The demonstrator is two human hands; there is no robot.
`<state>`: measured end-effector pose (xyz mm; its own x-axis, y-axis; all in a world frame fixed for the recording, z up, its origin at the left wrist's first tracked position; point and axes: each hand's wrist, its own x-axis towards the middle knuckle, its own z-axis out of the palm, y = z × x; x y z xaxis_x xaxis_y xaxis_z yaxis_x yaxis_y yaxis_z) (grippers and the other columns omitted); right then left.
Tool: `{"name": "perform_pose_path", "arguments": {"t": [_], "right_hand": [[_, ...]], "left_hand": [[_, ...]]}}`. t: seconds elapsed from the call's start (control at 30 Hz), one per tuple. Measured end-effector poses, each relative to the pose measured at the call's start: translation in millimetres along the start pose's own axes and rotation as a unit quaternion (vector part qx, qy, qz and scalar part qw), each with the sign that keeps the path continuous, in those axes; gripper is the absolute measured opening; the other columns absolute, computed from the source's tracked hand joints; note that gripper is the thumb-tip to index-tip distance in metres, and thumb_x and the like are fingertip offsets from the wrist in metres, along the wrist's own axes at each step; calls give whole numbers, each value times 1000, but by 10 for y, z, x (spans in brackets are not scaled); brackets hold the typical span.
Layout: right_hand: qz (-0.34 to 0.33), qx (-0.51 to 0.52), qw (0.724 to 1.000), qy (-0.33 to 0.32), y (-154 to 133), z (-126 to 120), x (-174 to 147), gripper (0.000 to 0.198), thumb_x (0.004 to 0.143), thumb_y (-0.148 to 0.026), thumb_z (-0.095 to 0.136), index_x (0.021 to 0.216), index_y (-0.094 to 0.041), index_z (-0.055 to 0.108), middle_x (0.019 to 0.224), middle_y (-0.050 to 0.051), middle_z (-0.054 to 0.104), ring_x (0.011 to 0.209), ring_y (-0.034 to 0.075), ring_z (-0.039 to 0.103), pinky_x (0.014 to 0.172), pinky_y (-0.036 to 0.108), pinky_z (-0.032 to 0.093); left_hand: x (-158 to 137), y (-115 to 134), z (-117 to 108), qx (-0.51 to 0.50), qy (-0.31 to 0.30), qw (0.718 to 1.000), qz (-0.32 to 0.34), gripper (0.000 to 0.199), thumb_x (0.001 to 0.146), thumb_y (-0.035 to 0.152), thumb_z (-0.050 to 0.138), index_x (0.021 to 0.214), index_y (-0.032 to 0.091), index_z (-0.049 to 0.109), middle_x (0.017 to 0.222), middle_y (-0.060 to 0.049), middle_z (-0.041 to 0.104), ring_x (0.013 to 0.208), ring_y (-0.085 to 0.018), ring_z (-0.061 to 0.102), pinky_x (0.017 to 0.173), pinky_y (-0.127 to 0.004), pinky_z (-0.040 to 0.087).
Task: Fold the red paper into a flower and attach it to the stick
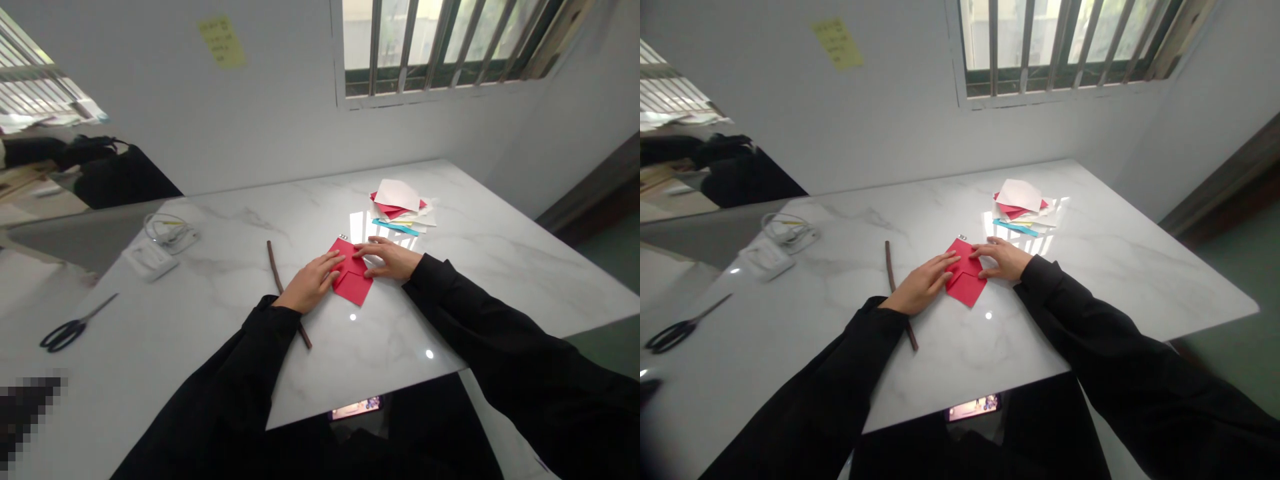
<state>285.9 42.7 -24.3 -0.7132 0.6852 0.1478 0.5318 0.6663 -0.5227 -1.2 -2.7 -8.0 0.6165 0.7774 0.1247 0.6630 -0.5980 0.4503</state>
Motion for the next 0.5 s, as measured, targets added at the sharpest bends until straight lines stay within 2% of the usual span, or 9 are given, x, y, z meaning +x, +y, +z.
{"name": "perform_pose_path", "arguments": {"t": [0.1,0.23,0.33,0.4,0.5], "right_hand": [[-3,-5,1000,4,20,33,-2,50,90,-44,77,136,-28,68,159,10,57,150,34,50,131,62,25],[10,-8,1000,13,20,58,-13,50,89,-45,77,136,-28,69,159,9,56,151,37,47,129,64,29],[14,-16,1000,22,-21,47,-16,49,87,-43,80,134,-28,71,157,10,59,147,38,51,127,65,32],[11,-23,999,28,-60,31,-14,46,86,-40,82,130,-28,74,153,11,62,143,37,56,126,64,34],[5,-24,999,32,-106,9,-10,41,85,-37,83,124,-27,76,148,11,65,137,36,61,122,62,39]], "left_hand": [[-5,14,-32,-9,47,999,18,32,104,32,56,134,25,66,148,-9,61,135,-25,59,116,-46,48],[-19,55,-87,14,40,999,11,14,99,28,63,106,25,75,114,-8,70,108,-26,63,100,-46,55],[-41,74,-154,2,4,999,35,16,97,31,67,110,26,76,111,-7,70,103,-26,62,97,-45,54],[-54,81,-194,-3,-23,998,58,26,91,38,77,115,27,75,115,-8,70,106,-27,62,99,-46,52],[-58,95,-212,4,-38,997,67,33,84,45,85,111,27,76,115,-8,70,105,-27,61,96,-45,52]]}}
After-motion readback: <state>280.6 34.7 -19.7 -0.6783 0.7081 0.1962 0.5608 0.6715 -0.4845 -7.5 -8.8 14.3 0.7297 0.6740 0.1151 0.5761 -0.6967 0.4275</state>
